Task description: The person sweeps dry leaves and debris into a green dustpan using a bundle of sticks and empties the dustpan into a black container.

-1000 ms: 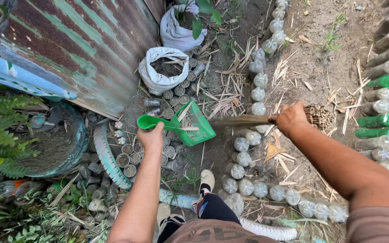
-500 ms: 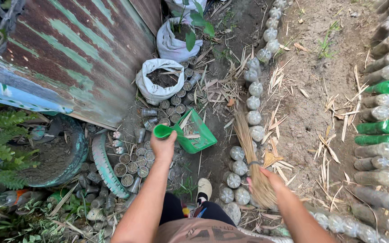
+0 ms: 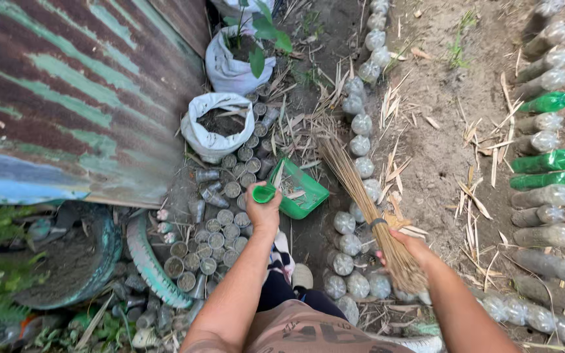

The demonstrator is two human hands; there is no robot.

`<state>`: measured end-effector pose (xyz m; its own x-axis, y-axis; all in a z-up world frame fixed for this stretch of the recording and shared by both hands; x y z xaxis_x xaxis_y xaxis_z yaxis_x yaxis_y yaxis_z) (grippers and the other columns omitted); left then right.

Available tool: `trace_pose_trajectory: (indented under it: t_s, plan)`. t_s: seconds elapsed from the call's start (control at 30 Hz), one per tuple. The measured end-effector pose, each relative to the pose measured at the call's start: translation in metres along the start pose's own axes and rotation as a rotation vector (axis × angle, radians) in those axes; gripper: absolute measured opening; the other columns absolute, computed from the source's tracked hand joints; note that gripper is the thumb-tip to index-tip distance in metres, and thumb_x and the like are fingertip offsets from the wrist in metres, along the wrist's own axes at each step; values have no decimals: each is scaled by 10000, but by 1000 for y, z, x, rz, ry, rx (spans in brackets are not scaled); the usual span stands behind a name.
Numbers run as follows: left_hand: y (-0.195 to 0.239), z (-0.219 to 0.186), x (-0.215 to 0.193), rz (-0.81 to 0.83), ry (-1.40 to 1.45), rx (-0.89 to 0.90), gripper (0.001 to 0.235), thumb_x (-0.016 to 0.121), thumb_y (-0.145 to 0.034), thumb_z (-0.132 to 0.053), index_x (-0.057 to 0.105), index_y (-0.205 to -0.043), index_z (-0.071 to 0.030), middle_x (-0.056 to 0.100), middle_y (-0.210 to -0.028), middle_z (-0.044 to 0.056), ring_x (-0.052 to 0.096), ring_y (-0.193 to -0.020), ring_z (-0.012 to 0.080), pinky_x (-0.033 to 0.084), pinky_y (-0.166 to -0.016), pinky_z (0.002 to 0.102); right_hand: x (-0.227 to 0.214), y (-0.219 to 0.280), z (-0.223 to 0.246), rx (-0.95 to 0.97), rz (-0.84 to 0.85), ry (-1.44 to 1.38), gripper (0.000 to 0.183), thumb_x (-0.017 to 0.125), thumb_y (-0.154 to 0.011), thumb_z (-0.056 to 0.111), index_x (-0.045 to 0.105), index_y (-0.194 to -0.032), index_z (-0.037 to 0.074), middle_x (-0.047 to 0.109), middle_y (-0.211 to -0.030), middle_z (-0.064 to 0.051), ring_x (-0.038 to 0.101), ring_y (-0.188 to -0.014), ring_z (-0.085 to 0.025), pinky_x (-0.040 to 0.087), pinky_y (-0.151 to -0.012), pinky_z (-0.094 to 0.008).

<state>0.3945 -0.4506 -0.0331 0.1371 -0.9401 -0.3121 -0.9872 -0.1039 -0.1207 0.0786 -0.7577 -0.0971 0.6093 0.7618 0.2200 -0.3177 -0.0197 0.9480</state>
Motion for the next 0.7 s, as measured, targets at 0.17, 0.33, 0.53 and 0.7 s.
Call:
trace_pose_trajectory:
  t_s: [0.17, 0.33, 0.53, 0.7]
  plan:
    - [-31, 15, 42, 112, 11, -43, 422, 875, -697, -148, 622, -1026, -68, 639, -946, 94, 628, -923, 265, 500, -854, 393, 54, -14, 29, 49, -124, 154, 649, 647, -866, 626, 628, -1191, 64, 673, -837, -129, 643, -629, -259, 548, -534, -407]
    - [-104, 32, 65, 162, 128, -161, 437, 856, -672, -130, 631, -1044, -84, 661, -939, 47, 635, -873, 182, 525, -821, 333, 93, -4, 73, -165, 27, 322, 809, 776, -733, 466, 530, -1406, 91, 633, -1128, -137, 705, -887, -266, 602, -700, -439]
    - [-171, 10, 85, 271, 190, -179, 395, 849, -694, -97, 673, -1048, -94, 694, -936, 10, 651, -858, 121, 539, -811, 293, 96, -11, 178, -344, -200, 985, 1069, 779, -764, 543, 300, -1587, 56, 571, -1452, -160, 592, -1264, -234, 423, -1093, -312]
    - [-221, -27, 93, 296, 266, -201, 395, 828, -723, -45, 683, -1089, -82, 694, -931, 17, 644, -850, 116, 544, -814, 285, 103, 3, 246, -411, -181, 782, 905, 783, -783, 404, 402, -1520, 43, 697, -1305, -158, 660, -1140, -247, 487, -988, -332]
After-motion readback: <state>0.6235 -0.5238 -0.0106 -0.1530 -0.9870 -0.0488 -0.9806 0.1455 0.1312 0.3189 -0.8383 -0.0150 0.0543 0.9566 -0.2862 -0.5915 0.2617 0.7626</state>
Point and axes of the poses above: each hand's wrist, its own y-axis away from the middle knuckle, its own x-axis out of the palm, z = x × y, the point moved 10 cm from there along -y, towards the middle knuckle
